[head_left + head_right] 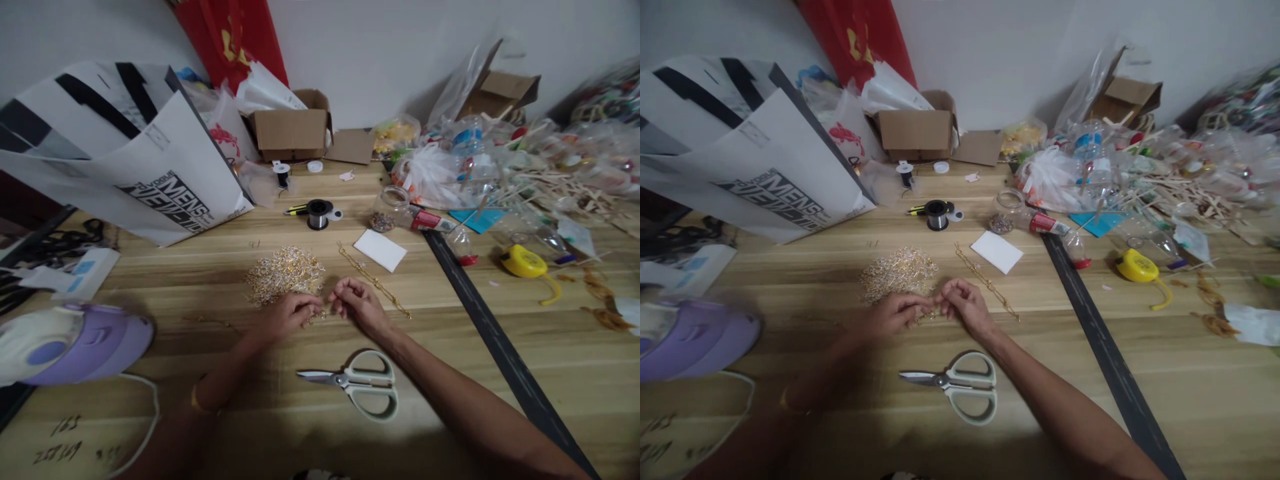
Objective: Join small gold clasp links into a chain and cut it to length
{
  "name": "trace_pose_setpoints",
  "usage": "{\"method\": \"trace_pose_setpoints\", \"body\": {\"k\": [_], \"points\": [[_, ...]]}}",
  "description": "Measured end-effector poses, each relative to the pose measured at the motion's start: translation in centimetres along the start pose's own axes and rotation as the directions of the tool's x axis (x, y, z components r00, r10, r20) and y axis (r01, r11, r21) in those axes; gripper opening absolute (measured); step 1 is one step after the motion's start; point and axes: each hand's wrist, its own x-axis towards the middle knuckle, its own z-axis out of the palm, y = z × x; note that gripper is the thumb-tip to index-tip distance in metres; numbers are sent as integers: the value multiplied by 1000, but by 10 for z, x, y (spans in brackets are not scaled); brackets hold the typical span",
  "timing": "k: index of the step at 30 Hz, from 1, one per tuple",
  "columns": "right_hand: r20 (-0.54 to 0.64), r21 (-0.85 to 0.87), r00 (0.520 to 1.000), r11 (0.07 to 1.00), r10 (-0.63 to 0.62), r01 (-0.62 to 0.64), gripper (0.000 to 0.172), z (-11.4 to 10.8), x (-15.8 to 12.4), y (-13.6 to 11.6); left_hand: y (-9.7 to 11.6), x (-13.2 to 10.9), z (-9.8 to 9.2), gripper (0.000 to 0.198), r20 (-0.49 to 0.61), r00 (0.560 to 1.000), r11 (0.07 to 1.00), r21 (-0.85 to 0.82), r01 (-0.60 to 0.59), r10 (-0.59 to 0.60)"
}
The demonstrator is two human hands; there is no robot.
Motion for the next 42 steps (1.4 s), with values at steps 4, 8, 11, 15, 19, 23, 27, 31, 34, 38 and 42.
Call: {"method": "trace_pose_setpoints", "body": {"k": [4,8,11,15,19,23,27,31,34,38,42], "points": [[-12,-13,1000,1000,-5,4,24,1,0,0,-1,-4,-12,28,-82,995,987,153,-38,51],[-2,-39,1000,999,-19,18,25,0,0,2,2,-14,-29,24,-150,987,958,287,-6,51],[10,-71,999,997,-33,34,25,-2,0,3,3,-27,-39,20,-117,993,937,349,30,12],[12,-111,999,993,-43,44,25,-2,-1,3,-2,-45,-42,14,-72,996,932,353,82,-61],[-3,-124,999,992,-37,36,27,-2,-1,1,-10,-56,-35,9,-52,995,926,365,96,-82],[-27,-139,999,990,-30,26,28,-1,0,-2,-13,-59,-28,8,-66,994,907,409,103,-83],[-54,-137,998,990,-34,27,28,-2,1,-4,-10,-58,-25,8,-91,990,884,447,137,-107],[-71,-137,997,990,-41,31,29,-3,2,-5,-8,-58,-26,9,-73,991,896,423,136,-116],[-68,-146,997,989,-42,31,30,-3,2,-4,-10,-58,-26,9,-71,992,902,415,122,-101],[-67,-150,997,989,-30,20,29,-3,2,-3,-11,-59,-25,8,-79,992,905,408,118,-93],[-52,-115,998,993,-28,22,27,-3,1,-3,-11,-60,-25,8,-68,994,897,428,108,-87]]}}
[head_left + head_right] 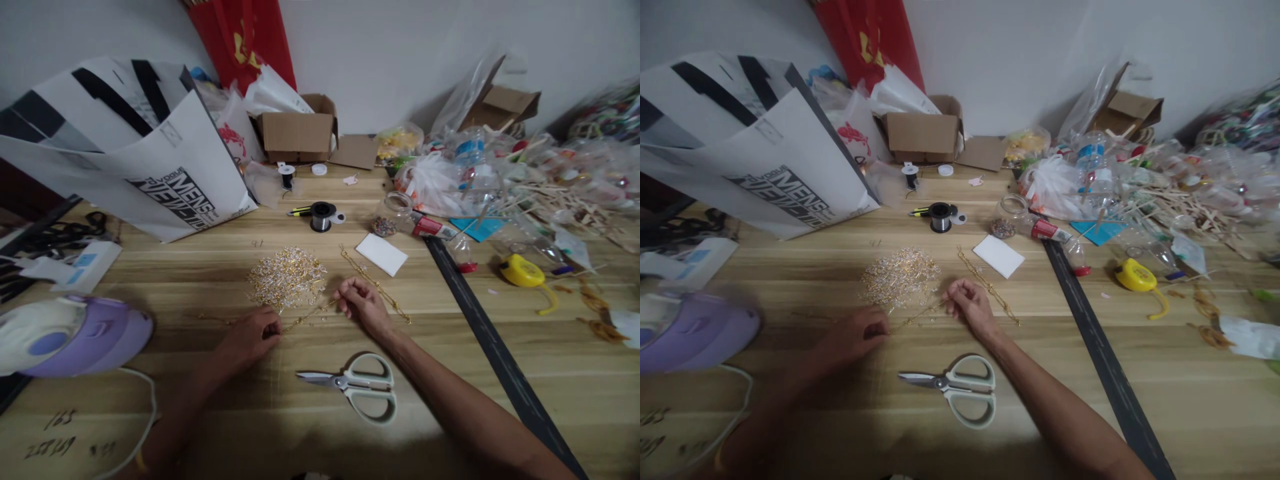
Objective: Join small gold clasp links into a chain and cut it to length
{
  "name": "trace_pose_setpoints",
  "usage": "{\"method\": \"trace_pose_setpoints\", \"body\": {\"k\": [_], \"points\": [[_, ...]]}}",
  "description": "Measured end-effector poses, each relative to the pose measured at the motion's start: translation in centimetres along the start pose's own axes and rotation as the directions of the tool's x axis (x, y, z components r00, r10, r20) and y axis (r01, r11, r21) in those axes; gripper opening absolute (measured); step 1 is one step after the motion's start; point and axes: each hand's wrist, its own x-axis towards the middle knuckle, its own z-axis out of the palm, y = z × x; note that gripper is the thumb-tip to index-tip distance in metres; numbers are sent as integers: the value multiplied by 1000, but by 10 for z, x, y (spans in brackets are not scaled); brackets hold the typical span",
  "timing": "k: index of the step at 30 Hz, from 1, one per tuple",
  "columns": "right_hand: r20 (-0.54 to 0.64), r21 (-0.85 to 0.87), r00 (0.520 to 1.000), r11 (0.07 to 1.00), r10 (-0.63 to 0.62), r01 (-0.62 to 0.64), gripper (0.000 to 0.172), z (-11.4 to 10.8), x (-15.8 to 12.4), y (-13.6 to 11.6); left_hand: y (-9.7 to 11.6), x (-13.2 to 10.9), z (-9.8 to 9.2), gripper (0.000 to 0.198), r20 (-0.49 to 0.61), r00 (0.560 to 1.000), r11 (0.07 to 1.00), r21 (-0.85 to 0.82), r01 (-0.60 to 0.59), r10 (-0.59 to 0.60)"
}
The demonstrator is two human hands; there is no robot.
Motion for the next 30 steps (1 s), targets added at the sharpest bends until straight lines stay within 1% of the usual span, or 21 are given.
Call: {"method": "trace_pose_setpoints", "body": {"k": [3,7,12,16,26,30], "points": [[-2,14,1000,1000,4,-4,27,0,0,0,-1,-1,0,7,-9,1000,1000,-17,7,-7],[-8,20,1000,1000,6,-6,27,1,0,-1,-3,-2,-2,9,-34,998,993,-100,55,-58],[-9,28,1000,1000,4,-4,26,1,0,-2,-5,-3,-4,14,-13,996,976,-203,79,-83],[-7,24,1000,1000,-4,4,26,1,0,-2,-7,-3,-4,13,-2,997,968,-239,70,-72],[-2,16,1000,1000,-19,19,27,1,0,0,-7,-2,-5,18,64,995,980,-182,82,-71],[10,5,1000,1000,-14,14,28,1,-1,0,-7,-4,-4,17,73,996,987,-146,66,-56]]}}
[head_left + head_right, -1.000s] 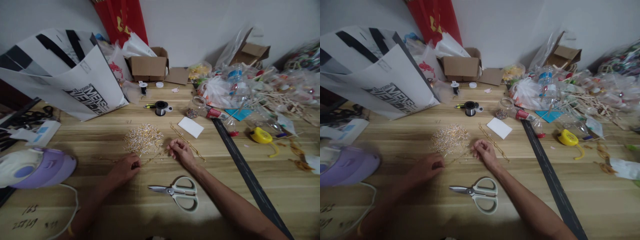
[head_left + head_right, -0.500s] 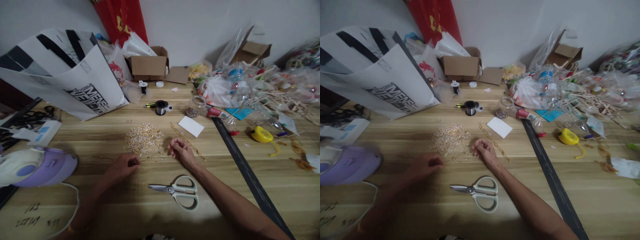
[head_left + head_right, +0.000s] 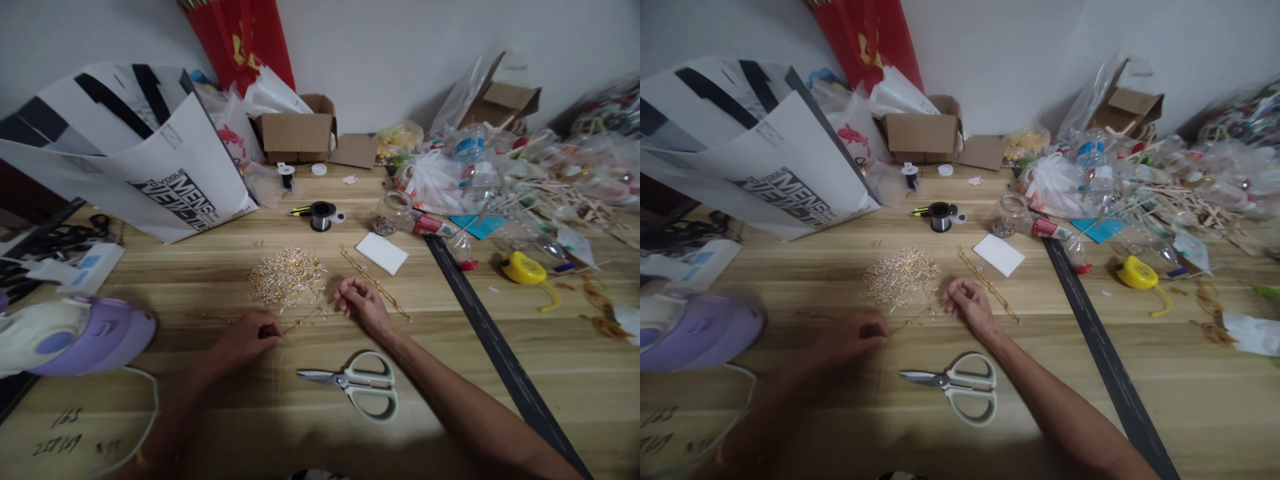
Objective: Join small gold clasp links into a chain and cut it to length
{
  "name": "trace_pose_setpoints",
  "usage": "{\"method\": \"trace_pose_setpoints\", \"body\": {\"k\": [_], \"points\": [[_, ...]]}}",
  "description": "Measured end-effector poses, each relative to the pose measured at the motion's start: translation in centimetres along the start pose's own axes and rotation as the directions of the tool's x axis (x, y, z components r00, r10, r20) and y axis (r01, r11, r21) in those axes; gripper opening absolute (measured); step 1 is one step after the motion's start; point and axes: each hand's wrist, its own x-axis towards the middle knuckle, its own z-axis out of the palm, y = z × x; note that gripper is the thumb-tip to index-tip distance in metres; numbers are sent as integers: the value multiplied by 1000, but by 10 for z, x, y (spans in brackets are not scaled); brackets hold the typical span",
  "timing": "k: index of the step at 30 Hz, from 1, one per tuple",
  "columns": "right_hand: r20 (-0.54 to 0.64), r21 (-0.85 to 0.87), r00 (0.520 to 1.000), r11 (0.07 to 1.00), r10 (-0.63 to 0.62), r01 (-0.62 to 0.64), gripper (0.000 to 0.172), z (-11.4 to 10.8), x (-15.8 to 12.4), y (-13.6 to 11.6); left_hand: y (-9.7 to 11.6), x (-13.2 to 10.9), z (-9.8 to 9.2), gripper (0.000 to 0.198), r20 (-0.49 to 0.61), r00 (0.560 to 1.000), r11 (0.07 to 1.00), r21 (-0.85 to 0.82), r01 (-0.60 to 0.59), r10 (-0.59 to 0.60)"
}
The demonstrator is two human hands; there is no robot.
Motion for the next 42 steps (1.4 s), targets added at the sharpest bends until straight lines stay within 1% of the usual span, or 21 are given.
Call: {"method": "trace_pose_setpoints", "body": {"k": [7,13,17,19,22,25,27,29,31,36,39,42], "points": [[35,4,999,1000,11,-11,29,4,-3,1,3,-3,0,15,100,994,991,123,-52,40],[63,-63,998,998,21,-17,30,6,-5,2,-2,-4,1,13,112,990,965,239,-111,86],[99,-136,995,991,1,12,30,6,-5,4,5,-2,-3,11,112,985,951,266,-159,133],[108,-150,994,989,-5,22,30,7,-5,5,12,1,-7,12,77,988,951,272,-149,133],[109,-151,994,988,-9,26,30,7,-5,5,21,9,-13,17,-34,994,951,296,-85,99],[110,-135,994,991,-8,23,30,7,-5,4,21,19,-15,16,-153,978,932,355,-79,141],[106,-124,994,992,-1,14,30,7,-5,4,18,25,-14,17,-206,962,905,419,-77,178],[98,-116,995,993,3,8,31,7,-5,4,15,31,-12,16,-216,953,880,467,-88,210],[95,-113,995,994,3,8,30,7,-5,4,13,36,-12,17,-200,950,859,499,-112,240],[91,-136,996,991,14,-1,31,8,-5,2,13,50,-12,18,-196,941,841,522,-139,277],[92,-137,996,991,11,2,32,8,-5,0,11,60,-11,16,-250,917,838,527,-141,312],[97,-141,995,990,7,7,32,8,-5,-1,9,68,-13,14,-333,892,864,491,-113,306]]}}
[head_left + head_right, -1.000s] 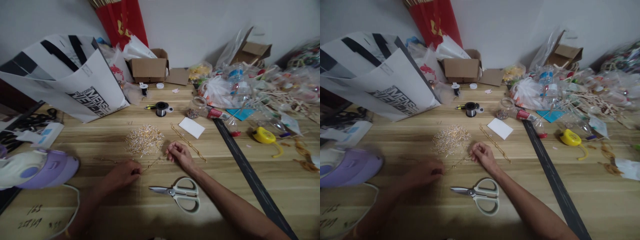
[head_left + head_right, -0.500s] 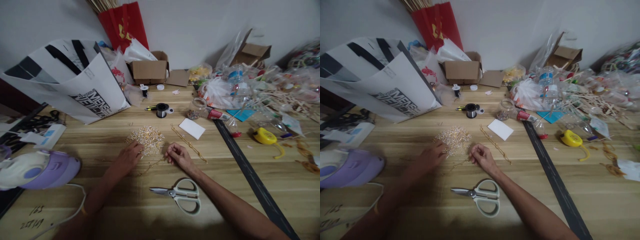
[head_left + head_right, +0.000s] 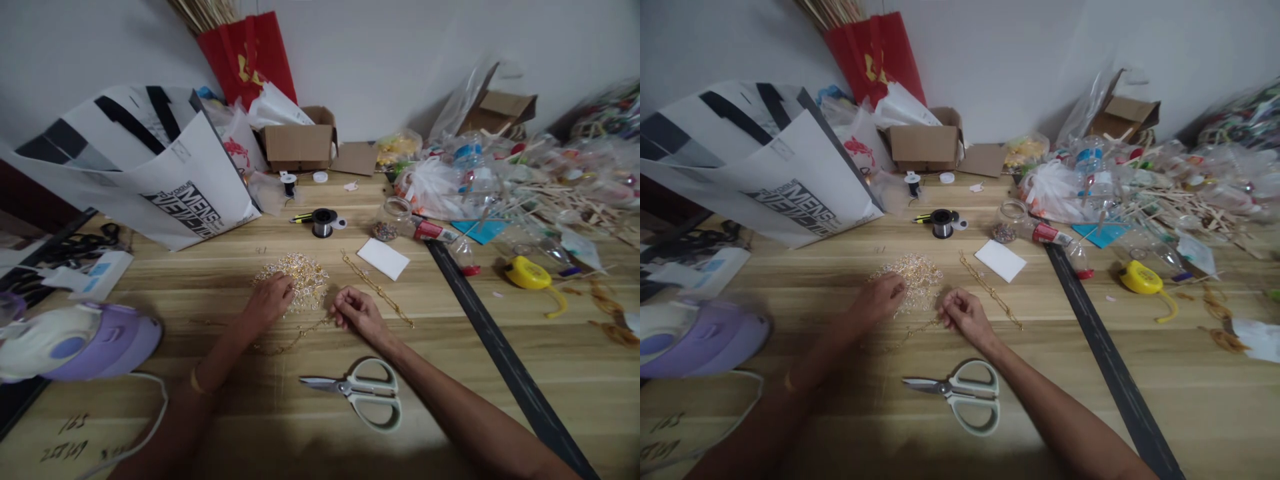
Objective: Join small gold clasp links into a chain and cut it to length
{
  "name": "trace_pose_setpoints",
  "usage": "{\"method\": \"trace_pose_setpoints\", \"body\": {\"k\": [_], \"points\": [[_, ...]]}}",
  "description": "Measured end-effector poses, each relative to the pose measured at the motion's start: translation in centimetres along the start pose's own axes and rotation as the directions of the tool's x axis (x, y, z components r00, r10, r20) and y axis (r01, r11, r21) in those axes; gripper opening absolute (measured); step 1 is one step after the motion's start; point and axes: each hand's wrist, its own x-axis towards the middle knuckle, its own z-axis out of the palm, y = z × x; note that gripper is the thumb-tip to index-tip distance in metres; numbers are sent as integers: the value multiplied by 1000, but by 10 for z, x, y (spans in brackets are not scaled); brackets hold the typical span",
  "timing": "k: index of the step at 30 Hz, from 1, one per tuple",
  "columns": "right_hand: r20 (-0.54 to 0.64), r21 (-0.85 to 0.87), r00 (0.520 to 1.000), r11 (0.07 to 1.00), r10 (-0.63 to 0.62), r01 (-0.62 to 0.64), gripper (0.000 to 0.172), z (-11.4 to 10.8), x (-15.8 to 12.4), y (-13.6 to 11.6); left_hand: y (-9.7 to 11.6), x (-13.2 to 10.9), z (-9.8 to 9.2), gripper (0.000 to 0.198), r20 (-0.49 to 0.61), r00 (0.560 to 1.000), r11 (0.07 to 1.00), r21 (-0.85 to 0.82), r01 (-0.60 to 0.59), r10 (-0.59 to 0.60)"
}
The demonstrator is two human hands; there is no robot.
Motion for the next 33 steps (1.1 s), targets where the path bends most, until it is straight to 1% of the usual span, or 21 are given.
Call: {"method": "trace_pose_setpoints", "body": {"k": [4,7,10,15,18,23,28,33], "points": [[-11,0,1000,1000,-4,4,31,-1,1,1,-6,10,-5,9,-64,993,985,-146,89,-99],[-9,13,1000,1000,-3,3,31,-2,1,2,-13,13,-10,8,-48,987,950,-283,134,-153],[-1,3,1000,1000,2,-2,31,-2,1,3,-18,13,-12,12,-34,985,914,-379,144,-169],[1,13,1000,1000,5,-5,31,-2,1,2,-22,10,-15,13,-14,988,914,-382,135,-152],[5,15,1000,1000,-2,2,31,-2,2,3,-21,10,-18,13,-18,986,905,-400,142,-163],[1,-5,1000,1000,-4,4,31,-3,2,4,-22,10,-21,16,-26,980,866,-473,163,-198],[1,3,1000,1000,-5,5,31,-3,1,3,-25,10,-23,18,-47,979,824,-549,141,-199],[-3,-3,1000,1000,10,-10,32,-2,1,0,-26,10,-24,22,-69,973,762,-635,128,-221]]}}
